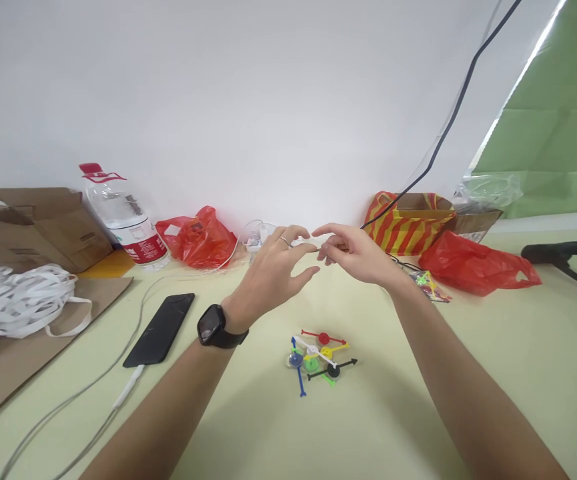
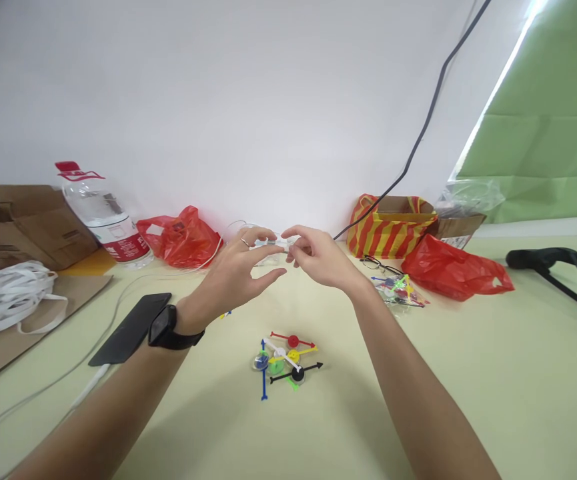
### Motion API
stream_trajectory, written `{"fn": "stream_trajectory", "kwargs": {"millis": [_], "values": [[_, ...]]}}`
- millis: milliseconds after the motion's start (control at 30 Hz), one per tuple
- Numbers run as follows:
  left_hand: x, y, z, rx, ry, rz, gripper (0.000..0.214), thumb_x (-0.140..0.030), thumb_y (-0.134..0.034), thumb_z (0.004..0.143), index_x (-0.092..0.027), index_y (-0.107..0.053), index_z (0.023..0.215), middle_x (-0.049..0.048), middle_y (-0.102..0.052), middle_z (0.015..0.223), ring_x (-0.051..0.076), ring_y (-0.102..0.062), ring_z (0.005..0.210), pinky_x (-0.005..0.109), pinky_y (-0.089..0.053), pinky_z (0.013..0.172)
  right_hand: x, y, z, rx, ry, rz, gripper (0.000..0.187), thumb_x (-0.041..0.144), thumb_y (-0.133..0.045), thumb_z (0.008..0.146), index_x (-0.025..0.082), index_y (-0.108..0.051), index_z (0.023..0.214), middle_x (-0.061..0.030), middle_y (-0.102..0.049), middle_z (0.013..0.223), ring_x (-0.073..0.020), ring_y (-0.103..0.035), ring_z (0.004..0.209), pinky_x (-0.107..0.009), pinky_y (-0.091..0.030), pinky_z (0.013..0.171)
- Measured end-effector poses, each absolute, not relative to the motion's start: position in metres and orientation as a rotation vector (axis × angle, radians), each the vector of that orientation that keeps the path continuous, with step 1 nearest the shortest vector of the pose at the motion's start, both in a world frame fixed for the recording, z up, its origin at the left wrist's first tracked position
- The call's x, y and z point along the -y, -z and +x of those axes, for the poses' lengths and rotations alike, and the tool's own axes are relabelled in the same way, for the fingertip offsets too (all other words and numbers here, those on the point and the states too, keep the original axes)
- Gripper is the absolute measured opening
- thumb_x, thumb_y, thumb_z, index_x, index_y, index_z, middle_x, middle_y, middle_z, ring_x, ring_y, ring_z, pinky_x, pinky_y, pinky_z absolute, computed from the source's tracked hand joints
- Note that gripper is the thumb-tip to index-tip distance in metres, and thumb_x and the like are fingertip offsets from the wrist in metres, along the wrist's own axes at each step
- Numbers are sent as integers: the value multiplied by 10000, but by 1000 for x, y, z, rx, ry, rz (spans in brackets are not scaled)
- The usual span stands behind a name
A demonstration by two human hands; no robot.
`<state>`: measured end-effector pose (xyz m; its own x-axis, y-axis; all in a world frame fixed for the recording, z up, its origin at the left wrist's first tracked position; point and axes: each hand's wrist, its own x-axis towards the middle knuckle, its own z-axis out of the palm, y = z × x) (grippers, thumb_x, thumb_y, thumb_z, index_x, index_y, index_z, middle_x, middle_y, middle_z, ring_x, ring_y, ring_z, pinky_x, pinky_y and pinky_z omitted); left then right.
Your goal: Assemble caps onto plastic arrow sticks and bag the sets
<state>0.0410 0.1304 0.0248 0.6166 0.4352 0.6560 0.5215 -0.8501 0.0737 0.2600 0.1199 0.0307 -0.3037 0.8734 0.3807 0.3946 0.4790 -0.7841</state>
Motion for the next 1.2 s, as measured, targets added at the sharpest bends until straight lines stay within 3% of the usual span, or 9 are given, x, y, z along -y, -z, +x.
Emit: {"fn": "stream_trajectory", "kwargs": {"millis": [200, 400, 533, 667, 833, 900, 1033, 1200], "values": [[-127, -32, 41, 749, 1016, -2736, 236, -248, -700, 927, -231, -672, 1161, 81, -672, 1201, 285, -584, 1162, 448, -476, 970, -103, -45, 255, 1957, -658, -1048, 390, 156, -521, 928, 244, -601, 1300, -41, -752, 902, -217, -704, 867, -364, -557, 794], [-124, -34, 38, 757, 971, -2800, 64, -190, -634, 961, -220, -659, 1010, 45, -711, 1087, 245, -635, 1037, 414, -458, 920, -97, -48, 250, 1982, -537, -1062, 329, 234, -523, 981, 256, -602, 1300, -37, -751, 917, -219, -695, 833, -370, -541, 805], [-120, -37, 36, 800, 1007, -2934, 45, -200, -563, 1003, -225, -595, 1023, 24, -716, 994, 211, -653, 914, 368, -471, 814, -97, -49, 248, 1975, -550, -1008, 340, 341, -532, 1012, 253, -584, 1337, -47, -739, 931, -225, -687, 883, -368, -531, 836], [-118, -44, 35, 796, 1158, -3125, 20, -228, -493, 1040, -230, -513, 1043, 31, -703, 976, 186, -677, 868, 342, -501, 760, -105, -43, 260, 1934, -865, -908, 547, 542, -550, 1006, 289, -451, 1481, -89, -711, 1177, -250, -645, 1128, -414, -501, 985], [-116, -52, 33, 785, 1366, -3216, 63, -285, -462, 1058, -229, -475, 1031, 56, -669, 995, 191, -686, 952, 343, -538, 798, -120, -27, 278, 2029, -1473, -604, 953, 721, -651, 859, 311, -239, 1614, -159, -452, 1555, -308, -502, 1366, -522, -410, 1116], [-115, -55, 31, 789, 1399, -3234, 79, -296, -464, 1059, -228, -465, 1019, 56, -667, 998, 194, -688, 974, 334, -540, 792, -124, -23, 280, 2055, -1585, -482, 1066, 710, -719, 805, 309, -179, 1632, -168, -451, 1553, -325, -488, 1380, -555, -379, 1132], [-111, -60, 27, 831, 1394, -3278, 111, -335, -492, 1049, -226, -508, 1030, 48, -677, 969, 193, -707, 930, 310, -546, 731, -127, -20, 282, 2069, -1634, -388, 1088, 628, -748, 815, 325, -109, 1643, -158, -496, 1515, -307, -518, 1338, -566, -386, 1117], [-104, -69, 26, 689, 1128, -3400, 207, -367, -658, 962, -232, -662, 1119, 53, -745, 1047, 221, -725, 1001, 361, -568, 877, -124, -23, 287, 2199, -1516, -489, 1023, 487, -737, 883, 331, -75, 1648, -153, -459, 1538, -279, -531, 1320, -509, -428, 1085]]}}
